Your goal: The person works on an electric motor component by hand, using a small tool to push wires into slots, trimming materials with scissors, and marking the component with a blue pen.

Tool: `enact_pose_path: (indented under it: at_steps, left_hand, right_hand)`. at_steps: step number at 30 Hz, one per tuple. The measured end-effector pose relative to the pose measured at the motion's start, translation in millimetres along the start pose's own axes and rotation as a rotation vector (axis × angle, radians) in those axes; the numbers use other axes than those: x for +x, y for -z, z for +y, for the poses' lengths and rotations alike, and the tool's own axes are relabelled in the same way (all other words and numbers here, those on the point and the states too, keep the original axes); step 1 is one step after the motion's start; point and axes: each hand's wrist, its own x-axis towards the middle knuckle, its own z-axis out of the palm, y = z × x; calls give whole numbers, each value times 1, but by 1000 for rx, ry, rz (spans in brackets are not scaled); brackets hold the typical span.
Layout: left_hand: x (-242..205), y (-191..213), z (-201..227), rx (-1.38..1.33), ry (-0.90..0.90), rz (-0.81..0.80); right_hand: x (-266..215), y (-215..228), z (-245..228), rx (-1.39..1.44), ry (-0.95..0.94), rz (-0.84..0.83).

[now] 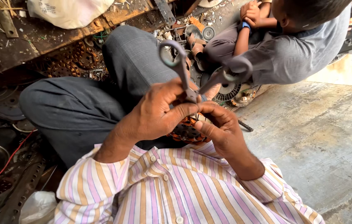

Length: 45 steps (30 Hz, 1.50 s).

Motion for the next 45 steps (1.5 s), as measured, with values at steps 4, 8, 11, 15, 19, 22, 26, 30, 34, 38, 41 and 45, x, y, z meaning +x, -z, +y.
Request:
enact_pose_path:
  at_steps: [4, 8, 11, 15, 19, 22, 26, 30, 34, 38, 41, 45]
  left_hand:
    - [9, 1, 6, 87, 4, -82]
    - [-5, 4, 12, 316, -72, -129]
    - [-27, -12, 17, 363, -266, 31]
    - [-42, -16, 7, 320, -365, 157]
    - [-54, -18, 10, -348, -18, 434]
    - [-60, -14, 9, -312, 91, 460]
    - [-57, -13, 4, -341, 159, 417]
    - [-47, -7, 2, -273, 169, 321]
    - [-46, -5, 10, 192, -64, 222]
    - [-48, -12, 14, 296, -250, 195]
    - [-49, -15, 22, 391, -341, 209]
    - [-49, -14, 28, 428, -400, 346]
  right_hand:
    - [1, 1, 5, -8, 5, 45]
    - [4, -2, 2, -12, 16, 22]
    - [8, -9, -6, -186, 54, 29]
    - [3, -15, -14, -298, -76, 88]
    - [9, -20, -9, -248, 6, 75]
    - [7, -18, -5, -274, 20, 64]
    - [6, -18, -5, -282, 30, 66]
    - [6, -17, -5, -331, 52, 57]
    - [7, -15, -3, -351, 71, 66]
    - [7, -11, -1, -397, 104, 56]
    - [7, -15, 0, -315, 57, 107]
    - [7, -17, -1, -84, -73, 149]
